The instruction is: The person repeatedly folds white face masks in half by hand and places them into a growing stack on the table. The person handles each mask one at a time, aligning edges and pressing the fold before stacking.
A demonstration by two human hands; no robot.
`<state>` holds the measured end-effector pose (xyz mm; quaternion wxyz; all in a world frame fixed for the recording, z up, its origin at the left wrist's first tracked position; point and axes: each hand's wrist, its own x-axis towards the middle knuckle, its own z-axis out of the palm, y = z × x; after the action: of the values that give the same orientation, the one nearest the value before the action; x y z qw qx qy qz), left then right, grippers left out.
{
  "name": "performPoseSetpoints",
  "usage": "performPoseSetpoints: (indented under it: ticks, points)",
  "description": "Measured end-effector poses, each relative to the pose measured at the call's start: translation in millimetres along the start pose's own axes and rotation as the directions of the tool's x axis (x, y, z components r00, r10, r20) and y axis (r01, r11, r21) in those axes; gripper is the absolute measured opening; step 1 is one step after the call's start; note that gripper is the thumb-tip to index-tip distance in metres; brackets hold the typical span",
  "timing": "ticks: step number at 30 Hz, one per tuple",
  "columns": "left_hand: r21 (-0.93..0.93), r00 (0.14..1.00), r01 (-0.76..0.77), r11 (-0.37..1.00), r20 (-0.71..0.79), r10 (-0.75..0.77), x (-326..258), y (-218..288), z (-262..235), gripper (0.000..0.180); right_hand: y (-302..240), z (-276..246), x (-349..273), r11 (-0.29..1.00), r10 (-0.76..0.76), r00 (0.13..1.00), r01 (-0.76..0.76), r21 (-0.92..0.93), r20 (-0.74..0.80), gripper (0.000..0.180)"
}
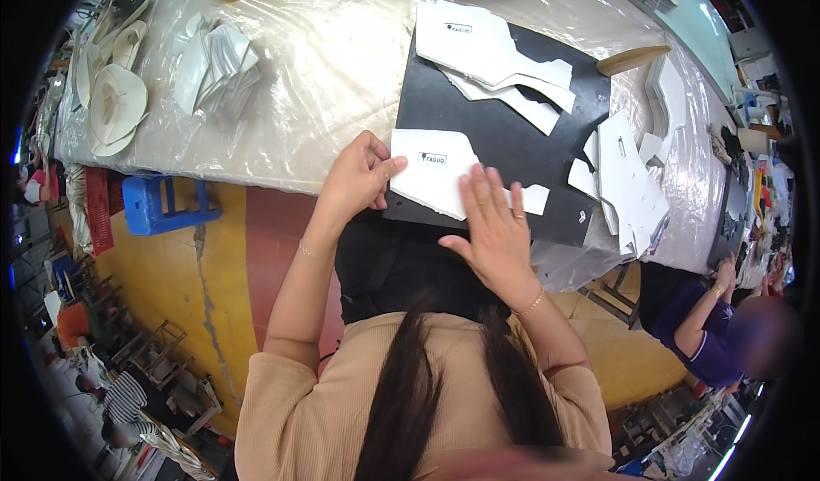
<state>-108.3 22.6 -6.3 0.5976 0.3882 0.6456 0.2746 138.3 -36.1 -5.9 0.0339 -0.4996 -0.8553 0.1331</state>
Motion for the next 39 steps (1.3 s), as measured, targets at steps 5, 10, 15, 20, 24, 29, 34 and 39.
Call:
performPoseSetpoints:
  ticks: [5,10,15,20,24,29,34,39]
  points:
    - [-0.020,0.996,0.056,0.998,0.066,-0.055,0.2,2.8,-9.7,0.023,29.7,-13.5,-21.8,0.957,0.276,0.960,-0.280,-0.074,-0.051,0.089]
    - [0.087,0.971,-0.156,0.984,-0.167,0.169,29.6,27.0,-15.4,0.024,17.7,-5.0,-10.8,0.945,0.316,0.927,-0.327,-0.023,-0.202,0.085]
    - [0.364,0.847,-0.359,0.859,-0.260,0.464,96.5,68.5,-1.3,0.048,-7.9,3.3,10.9,0.968,0.246,0.931,-0.221,0.120,-0.270,0.069]
    - [0.488,0.820,-0.347,0.801,-0.257,0.511,136.3,73.4,5.3,0.058,-11.4,-8.4,13.9,0.960,0.253,0.901,-0.187,0.209,-0.353,0.051]
    - [0.380,0.841,-0.331,0.864,-0.296,0.453,131.8,67.6,0.0,0.040,-3.9,-23.0,9.0,0.935,0.265,0.904,-0.156,0.317,-0.337,0.027]
    - [0.002,0.867,-0.455,0.891,-0.228,0.443,101.3,71.7,-6.5,0.025,38.8,-70.9,-29.3,0.875,0.384,0.858,-0.219,0.432,-0.342,0.009]
    - [-0.365,0.913,-0.394,0.844,-0.046,0.406,67.2,62.9,-9.9,0.028,102.8,-117.5,-72.0,0.636,0.771,0.499,-0.561,0.530,-0.397,0.023]
    - [-0.473,0.942,-0.255,0.844,0.074,0.326,10.8,50.5,18.1,0.035,93.4,-106.1,-51.9,0.833,0.552,0.595,-0.432,0.347,-0.584,0.033]
